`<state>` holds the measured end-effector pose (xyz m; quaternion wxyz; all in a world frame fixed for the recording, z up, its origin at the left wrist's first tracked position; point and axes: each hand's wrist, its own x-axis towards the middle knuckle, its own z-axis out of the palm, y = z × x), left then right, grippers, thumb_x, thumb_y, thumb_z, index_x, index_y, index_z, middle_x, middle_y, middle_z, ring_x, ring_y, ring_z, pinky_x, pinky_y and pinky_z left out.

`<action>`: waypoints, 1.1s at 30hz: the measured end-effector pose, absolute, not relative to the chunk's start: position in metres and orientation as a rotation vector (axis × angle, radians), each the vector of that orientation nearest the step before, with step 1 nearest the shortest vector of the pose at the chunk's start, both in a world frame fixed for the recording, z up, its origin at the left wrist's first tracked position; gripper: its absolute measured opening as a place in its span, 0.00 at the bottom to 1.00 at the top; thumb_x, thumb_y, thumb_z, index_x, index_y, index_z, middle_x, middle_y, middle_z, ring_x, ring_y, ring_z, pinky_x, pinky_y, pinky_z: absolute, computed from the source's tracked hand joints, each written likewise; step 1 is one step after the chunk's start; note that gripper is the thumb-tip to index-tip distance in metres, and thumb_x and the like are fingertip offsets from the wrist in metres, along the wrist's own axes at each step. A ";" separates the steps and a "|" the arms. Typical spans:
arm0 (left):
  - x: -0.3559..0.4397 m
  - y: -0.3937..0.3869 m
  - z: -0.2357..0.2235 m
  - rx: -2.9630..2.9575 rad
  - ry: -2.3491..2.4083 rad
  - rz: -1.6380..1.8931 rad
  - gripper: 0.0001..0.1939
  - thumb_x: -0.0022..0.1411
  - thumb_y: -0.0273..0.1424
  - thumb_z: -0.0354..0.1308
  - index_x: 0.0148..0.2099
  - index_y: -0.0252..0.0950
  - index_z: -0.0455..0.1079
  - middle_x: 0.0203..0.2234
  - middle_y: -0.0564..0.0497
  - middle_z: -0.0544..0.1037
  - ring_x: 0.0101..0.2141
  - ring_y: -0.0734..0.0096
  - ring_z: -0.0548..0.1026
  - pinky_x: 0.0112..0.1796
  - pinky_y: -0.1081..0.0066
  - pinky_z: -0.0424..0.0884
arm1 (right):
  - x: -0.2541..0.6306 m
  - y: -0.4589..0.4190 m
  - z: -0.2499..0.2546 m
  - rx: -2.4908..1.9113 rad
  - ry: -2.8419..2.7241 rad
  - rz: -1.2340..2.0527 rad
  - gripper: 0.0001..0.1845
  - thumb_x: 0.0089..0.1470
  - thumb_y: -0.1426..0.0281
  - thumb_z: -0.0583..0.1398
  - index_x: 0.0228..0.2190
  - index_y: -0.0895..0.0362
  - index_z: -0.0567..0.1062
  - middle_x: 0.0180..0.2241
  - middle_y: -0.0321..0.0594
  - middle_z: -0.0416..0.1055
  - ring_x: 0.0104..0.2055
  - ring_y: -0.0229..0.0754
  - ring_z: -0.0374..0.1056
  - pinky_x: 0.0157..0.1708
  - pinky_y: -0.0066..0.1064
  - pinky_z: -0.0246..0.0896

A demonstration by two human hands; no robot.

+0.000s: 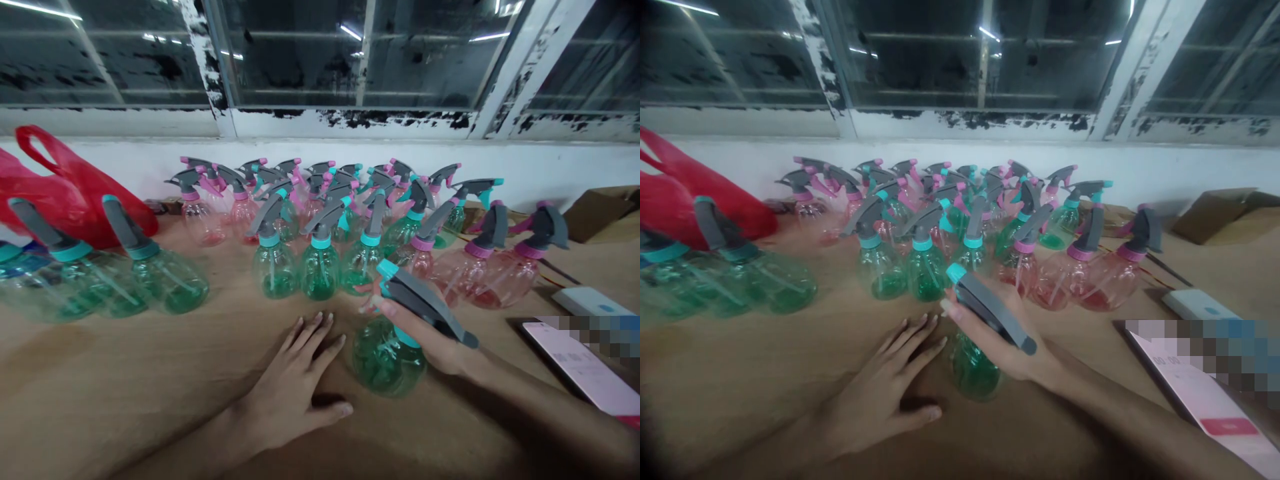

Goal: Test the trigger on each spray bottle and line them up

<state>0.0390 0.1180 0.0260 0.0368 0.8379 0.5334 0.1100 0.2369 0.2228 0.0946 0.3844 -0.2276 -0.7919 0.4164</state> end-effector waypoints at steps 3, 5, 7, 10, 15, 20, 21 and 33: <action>0.039 0.118 0.027 2.581 1.658 0.263 0.39 0.61 0.55 0.46 0.65 0.35 0.51 0.64 0.41 0.43 0.62 0.50 0.42 0.57 0.50 0.45 | 0.236 0.221 0.095 -0.608 -2.076 0.975 0.14 0.57 0.61 0.54 0.24 0.53 0.69 0.21 0.33 0.64 0.26 0.38 0.64 0.30 0.32 0.62; 0.039 0.118 0.028 2.584 1.660 0.237 0.39 0.61 0.55 0.45 0.65 0.35 0.50 0.64 0.41 0.43 0.62 0.50 0.42 0.57 0.50 0.45 | 0.234 0.220 0.098 -0.590 -2.110 0.968 0.12 0.57 0.61 0.54 0.26 0.52 0.70 0.22 0.34 0.64 0.27 0.39 0.64 0.31 0.32 0.62; 0.039 0.118 0.028 2.591 1.660 0.234 0.39 0.61 0.55 0.45 0.65 0.35 0.50 0.64 0.41 0.42 0.62 0.50 0.42 0.57 0.50 0.45 | 0.233 0.219 0.101 -0.564 -2.079 1.025 0.09 0.56 0.61 0.55 0.29 0.52 0.70 0.24 0.34 0.65 0.28 0.39 0.64 0.31 0.33 0.62; 0.040 0.118 0.027 2.607 1.663 0.241 0.38 0.61 0.55 0.46 0.65 0.35 0.51 0.64 0.41 0.42 0.62 0.49 0.42 0.57 0.49 0.46 | 0.231 0.219 0.103 -0.574 -2.031 1.125 0.07 0.56 0.62 0.56 0.35 0.51 0.69 0.28 0.34 0.68 0.28 0.39 0.64 0.30 0.33 0.61; 0.039 0.119 0.026 2.618 1.665 0.247 0.38 0.61 0.55 0.46 0.65 0.35 0.51 0.64 0.41 0.43 0.62 0.50 0.43 0.57 0.50 0.45 | 0.232 0.217 0.095 -0.585 -2.003 1.120 0.10 0.57 0.62 0.55 0.40 0.50 0.69 0.25 0.32 0.63 0.24 0.38 0.59 0.27 0.32 0.57; 0.038 0.119 0.023 2.636 1.662 0.275 0.38 0.61 0.54 0.47 0.64 0.35 0.52 0.64 0.40 0.45 0.62 0.50 0.43 0.57 0.50 0.45 | 0.233 0.217 0.092 -0.539 -1.995 1.144 0.09 0.57 0.63 0.56 0.40 0.49 0.69 0.23 0.30 0.59 0.23 0.35 0.55 0.28 0.31 0.56; 0.038 0.119 0.023 2.636 1.663 0.276 0.38 0.61 0.54 0.47 0.64 0.35 0.52 0.64 0.40 0.45 0.62 0.51 0.43 0.57 0.50 0.45 | 0.233 0.217 0.092 -0.538 -1.993 1.153 0.09 0.57 0.63 0.56 0.40 0.49 0.69 0.23 0.29 0.58 0.23 0.35 0.55 0.28 0.31 0.56; 0.038 0.118 0.025 2.649 1.666 0.260 0.38 0.62 0.54 0.46 0.65 0.35 0.51 0.64 0.40 0.45 0.62 0.51 0.43 0.57 0.51 0.45 | 0.234 0.216 0.092 -0.591 -1.997 1.154 0.09 0.57 0.63 0.56 0.41 0.47 0.69 0.25 0.31 0.59 0.26 0.36 0.57 0.32 0.31 0.60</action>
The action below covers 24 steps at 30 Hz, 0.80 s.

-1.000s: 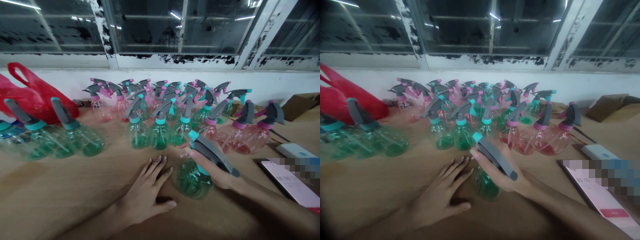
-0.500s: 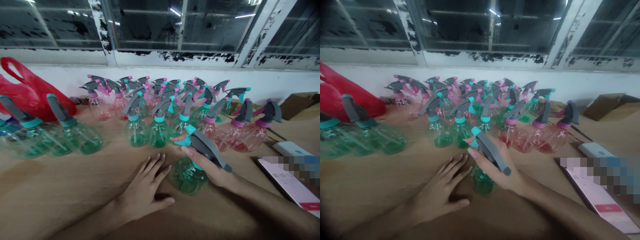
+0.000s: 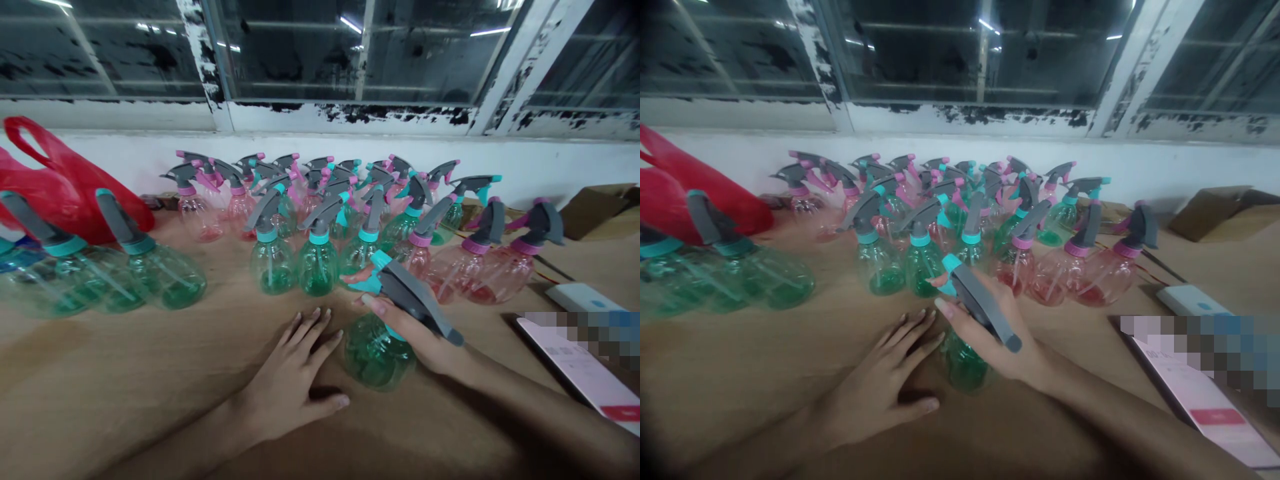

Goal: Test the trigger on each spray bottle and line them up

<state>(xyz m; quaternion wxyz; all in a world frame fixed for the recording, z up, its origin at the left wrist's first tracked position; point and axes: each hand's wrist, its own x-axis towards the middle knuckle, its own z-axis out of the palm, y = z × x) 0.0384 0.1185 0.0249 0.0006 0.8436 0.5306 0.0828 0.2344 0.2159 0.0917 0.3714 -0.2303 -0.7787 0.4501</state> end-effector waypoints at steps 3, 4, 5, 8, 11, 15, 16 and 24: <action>0.038 0.119 0.024 2.662 1.660 0.281 0.38 0.61 0.54 0.46 0.64 0.34 0.52 0.64 0.40 0.45 0.62 0.51 0.43 0.57 0.50 0.45 | 0.234 0.216 0.091 -0.589 -2.002 1.172 0.10 0.57 0.63 0.56 0.42 0.47 0.69 0.24 0.30 0.59 0.25 0.36 0.57 0.31 0.31 0.60; 0.038 0.119 0.024 2.666 1.658 0.282 0.38 0.62 0.54 0.46 0.64 0.34 0.52 0.64 0.40 0.45 0.62 0.51 0.43 0.57 0.50 0.45 | 0.234 0.216 0.092 -0.581 -2.001 1.176 0.10 0.57 0.63 0.56 0.42 0.47 0.68 0.25 0.30 0.59 0.26 0.36 0.57 0.31 0.31 0.60; 0.038 0.119 0.024 2.667 1.657 0.279 0.38 0.62 0.54 0.46 0.64 0.34 0.52 0.64 0.40 0.45 0.62 0.51 0.43 0.57 0.50 0.46 | 0.234 0.216 0.092 -0.581 -2.003 1.177 0.10 0.57 0.63 0.56 0.42 0.47 0.68 0.25 0.30 0.59 0.26 0.36 0.57 0.30 0.31 0.60; 0.038 0.119 0.024 2.665 1.656 0.270 0.38 0.62 0.54 0.46 0.64 0.33 0.52 0.64 0.39 0.46 0.62 0.50 0.43 0.57 0.50 0.46 | 0.234 0.216 0.094 -0.590 -2.022 1.152 0.10 0.57 0.63 0.56 0.42 0.48 0.68 0.25 0.31 0.60 0.26 0.37 0.58 0.30 0.32 0.59; 0.038 0.119 0.023 2.662 1.655 0.286 0.38 0.61 0.54 0.47 0.64 0.33 0.52 0.64 0.39 0.46 0.62 0.49 0.44 0.57 0.50 0.45 | 0.234 0.217 0.093 -0.606 -2.038 1.142 0.11 0.57 0.63 0.56 0.42 0.48 0.68 0.24 0.31 0.59 0.25 0.37 0.58 0.27 0.32 0.58; 0.038 0.119 0.023 2.658 1.651 0.306 0.37 0.62 0.54 0.46 0.64 0.34 0.52 0.64 0.40 0.45 0.62 0.49 0.44 0.57 0.49 0.46 | 0.234 0.217 0.093 -0.642 -2.045 1.124 0.12 0.56 0.61 0.56 0.42 0.49 0.69 0.25 0.32 0.61 0.25 0.38 0.60 0.27 0.33 0.59; 0.038 0.118 0.023 2.658 1.649 0.303 0.37 0.62 0.54 0.46 0.64 0.34 0.52 0.64 0.40 0.45 0.62 0.49 0.44 0.57 0.49 0.46 | 0.234 0.217 0.093 -0.648 -2.045 1.119 0.12 0.56 0.60 0.56 0.42 0.49 0.69 0.25 0.32 0.62 0.26 0.39 0.60 0.28 0.33 0.59; 0.039 0.119 0.026 2.644 1.666 0.270 0.38 0.61 0.54 0.47 0.64 0.35 0.52 0.64 0.40 0.46 0.62 0.51 0.43 0.57 0.50 0.45 | 0.233 0.216 0.096 -0.632 -2.037 1.112 0.12 0.56 0.60 0.55 0.41 0.50 0.69 0.25 0.32 0.63 0.25 0.38 0.61 0.28 0.34 0.60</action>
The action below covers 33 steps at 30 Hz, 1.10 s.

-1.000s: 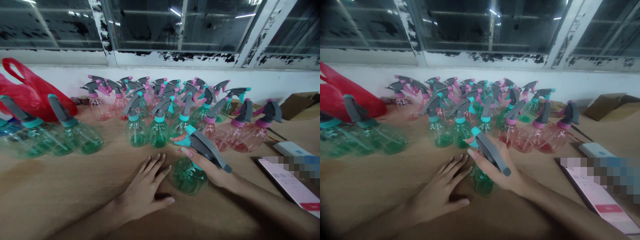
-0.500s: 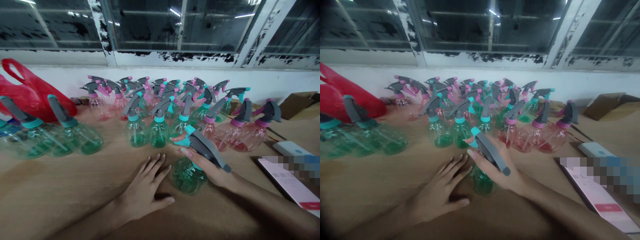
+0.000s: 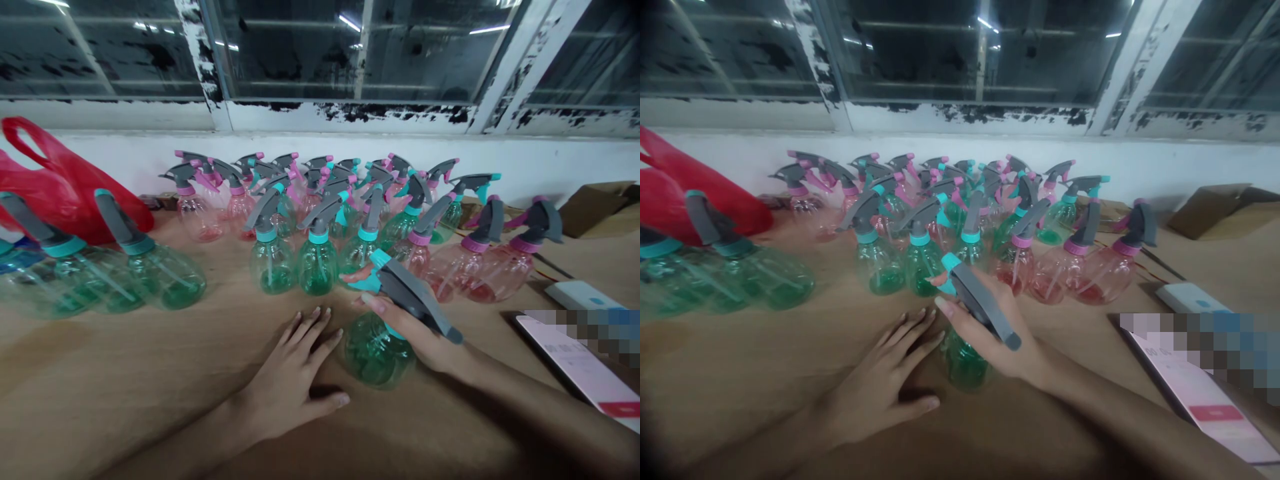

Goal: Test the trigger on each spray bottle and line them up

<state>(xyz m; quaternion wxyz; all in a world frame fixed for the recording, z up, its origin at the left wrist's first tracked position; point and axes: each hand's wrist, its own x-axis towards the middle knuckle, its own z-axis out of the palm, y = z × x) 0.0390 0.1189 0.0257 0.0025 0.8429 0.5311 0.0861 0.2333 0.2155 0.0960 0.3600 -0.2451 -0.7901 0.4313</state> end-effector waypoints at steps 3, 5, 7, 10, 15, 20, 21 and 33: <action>0.039 0.119 0.026 2.643 1.662 0.257 0.38 0.62 0.54 0.46 0.65 0.34 0.51 0.64 0.40 0.45 0.63 0.51 0.42 0.57 0.51 0.44 | 0.233 0.215 0.097 -0.646 -2.049 1.069 0.10 0.57 0.60 0.55 0.39 0.50 0.69 0.22 0.32 0.62 0.22 0.38 0.59 0.25 0.33 0.58; 0.039 0.119 0.026 2.641 1.659 0.256 0.38 0.62 0.54 0.45 0.64 0.34 0.51 0.64 0.40 0.45 0.63 0.51 0.42 0.57 0.51 0.44 | 0.233 0.215 0.097 -0.657 -2.050 1.012 0.09 0.57 0.60 0.55 0.35 0.50 0.70 0.21 0.31 0.62 0.22 0.37 0.60 0.24 0.32 0.57; 0.039 0.119 0.026 2.640 1.657 0.256 0.38 0.62 0.54 0.46 0.64 0.34 0.52 0.64 0.40 0.45 0.63 0.51 0.42 0.57 0.51 0.44 | 0.234 0.215 0.097 -0.671 -2.044 0.952 0.10 0.57 0.59 0.55 0.30 0.51 0.70 0.21 0.32 0.65 0.24 0.38 0.62 0.25 0.32 0.58; 0.039 0.119 0.025 2.639 1.656 0.266 0.38 0.62 0.54 0.47 0.64 0.34 0.52 0.64 0.40 0.45 0.62 0.50 0.42 0.57 0.50 0.45 | 0.235 0.215 0.098 -0.674 -2.057 0.923 0.12 0.56 0.59 0.55 0.27 0.52 0.70 0.25 0.35 0.69 0.30 0.40 0.66 0.28 0.32 0.60; 0.039 0.119 0.026 2.625 1.657 0.263 0.38 0.61 0.54 0.47 0.64 0.34 0.52 0.64 0.40 0.45 0.62 0.50 0.43 0.57 0.50 0.46 | 0.236 0.217 0.100 -0.592 -2.056 1.076 0.09 0.57 0.60 0.55 0.33 0.52 0.69 0.30 0.36 0.70 0.32 0.40 0.68 0.33 0.34 0.63; 0.039 0.119 0.026 2.646 1.653 0.275 0.37 0.61 0.54 0.47 0.65 0.35 0.51 0.64 0.41 0.45 0.62 0.51 0.43 0.57 0.51 0.45 | 0.236 0.218 0.094 -0.573 -2.037 1.112 0.12 0.55 0.63 0.58 0.43 0.49 0.69 0.37 0.36 0.71 0.38 0.41 0.69 0.41 0.36 0.63; 0.039 0.119 0.026 2.646 1.652 0.278 0.37 0.61 0.54 0.47 0.64 0.36 0.51 0.64 0.41 0.45 0.62 0.51 0.43 0.57 0.51 0.45 | 0.236 0.218 0.093 -0.571 -2.037 1.107 0.12 0.55 0.63 0.58 0.43 0.49 0.69 0.36 0.35 0.72 0.37 0.41 0.69 0.41 0.36 0.63; 0.039 0.119 0.026 2.632 1.657 0.268 0.37 0.62 0.54 0.46 0.64 0.35 0.52 0.64 0.41 0.45 0.62 0.51 0.43 0.57 0.51 0.45 | 0.235 0.217 0.093 -0.561 -2.000 1.192 0.11 0.56 0.64 0.57 0.42 0.51 0.69 0.30 0.34 0.70 0.30 0.39 0.68 0.32 0.33 0.65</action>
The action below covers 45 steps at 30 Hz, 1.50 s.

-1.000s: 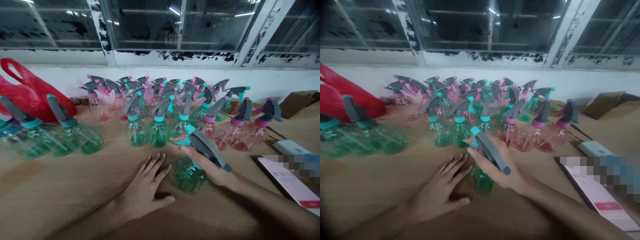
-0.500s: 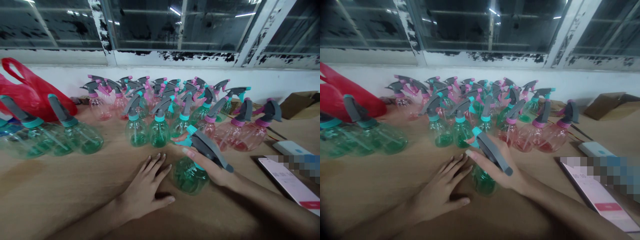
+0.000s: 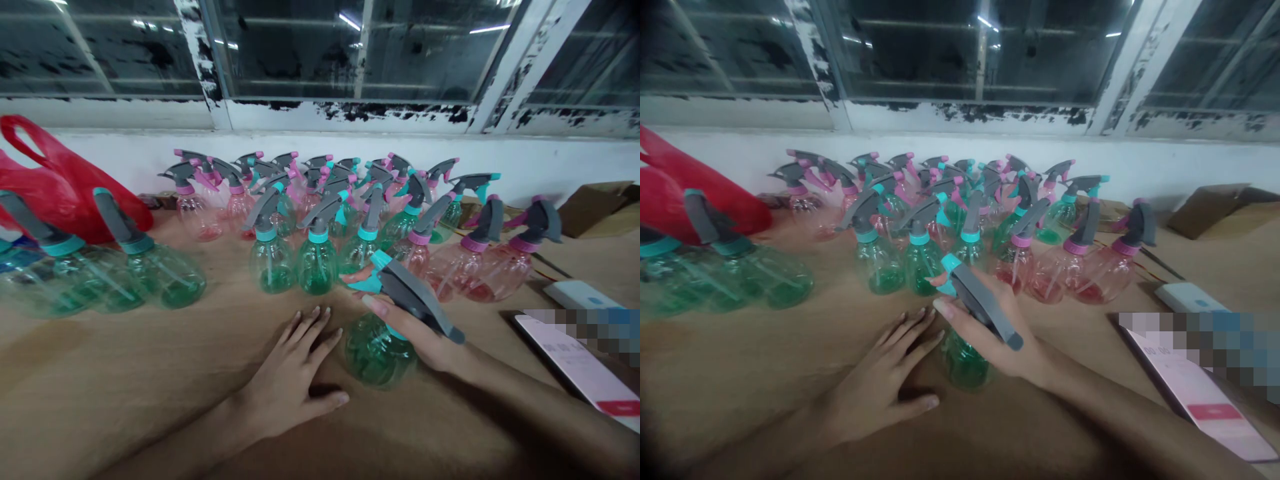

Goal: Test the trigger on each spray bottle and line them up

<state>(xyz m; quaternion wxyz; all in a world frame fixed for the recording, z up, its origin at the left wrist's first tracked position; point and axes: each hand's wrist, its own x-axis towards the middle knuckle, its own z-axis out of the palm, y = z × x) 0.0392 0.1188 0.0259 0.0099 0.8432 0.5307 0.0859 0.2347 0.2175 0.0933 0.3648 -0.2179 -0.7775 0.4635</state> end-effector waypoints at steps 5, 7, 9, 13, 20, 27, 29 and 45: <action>0.039 0.119 0.026 2.628 1.653 0.295 0.37 0.62 0.54 0.46 0.65 0.35 0.51 0.64 0.41 0.45 0.62 0.50 0.44 0.57 0.50 0.45 | 0.235 0.217 0.094 -0.599 -2.030 1.148 0.12 0.56 0.62 0.56 0.43 0.51 0.69 0.30 0.36 0.69 0.28 0.40 0.65 0.32 0.35 0.63; 0.039 0.120 0.025 2.630 1.646 0.305 0.37 0.62 0.54 0.47 0.64 0.35 0.52 0.64 0.41 0.45 0.62 0.50 0.44 0.57 0.50 0.45 | 0.235 0.217 0.094 -0.593 -2.036 1.141 0.12 0.56 0.62 0.56 0.43 0.51 0.69 0.32 0.37 0.69 0.30 0.40 0.65 0.34 0.36 0.63; 0.039 0.120 0.025 2.632 1.647 0.307 0.37 0.62 0.54 0.47 0.64 0.34 0.53 0.64 0.40 0.46 0.62 0.49 0.44 0.57 0.50 0.46 | 0.236 0.217 0.094 -0.594 -2.043 1.142 0.12 0.56 0.62 0.56 0.43 0.51 0.68 0.32 0.37 0.69 0.31 0.41 0.65 0.34 0.35 0.63; 0.039 0.119 0.025 2.643 1.650 0.291 0.37 0.62 0.54 0.46 0.64 0.34 0.52 0.64 0.41 0.46 0.62 0.50 0.43 0.57 0.50 0.45 | 0.237 0.217 0.093 -0.593 -2.042 1.168 0.12 0.57 0.63 0.56 0.43 0.50 0.68 0.29 0.35 0.67 0.29 0.39 0.64 0.33 0.34 0.62; 0.039 0.119 0.027 2.631 1.656 0.269 0.37 0.62 0.54 0.47 0.64 0.34 0.52 0.64 0.40 0.46 0.62 0.50 0.43 0.57 0.51 0.45 | 0.236 0.218 0.094 -0.563 -2.037 1.170 0.12 0.56 0.63 0.56 0.43 0.50 0.68 0.30 0.35 0.67 0.30 0.39 0.64 0.33 0.34 0.61; 0.040 0.119 0.027 2.638 1.655 0.282 0.38 0.61 0.54 0.47 0.64 0.35 0.52 0.64 0.41 0.46 0.62 0.50 0.44 0.57 0.50 0.46 | 0.236 0.218 0.093 -0.621 -2.042 1.173 0.13 0.55 0.61 0.56 0.43 0.51 0.69 0.28 0.34 0.69 0.27 0.40 0.65 0.32 0.35 0.62; 0.039 0.119 0.026 2.642 1.654 0.279 0.37 0.61 0.54 0.47 0.64 0.35 0.52 0.64 0.40 0.46 0.62 0.50 0.44 0.57 0.50 0.45 | 0.236 0.218 0.093 -0.624 -2.051 1.151 0.14 0.56 0.61 0.56 0.43 0.51 0.69 0.28 0.34 0.68 0.27 0.39 0.64 0.30 0.35 0.61; 0.039 0.120 0.024 2.652 1.656 0.277 0.38 0.62 0.54 0.47 0.64 0.33 0.53 0.64 0.39 0.45 0.62 0.50 0.43 0.57 0.50 0.46 | 0.235 0.213 0.101 -0.600 -2.042 1.012 0.08 0.56 0.61 0.56 0.34 0.51 0.70 0.28 0.35 0.69 0.28 0.39 0.66 0.31 0.34 0.63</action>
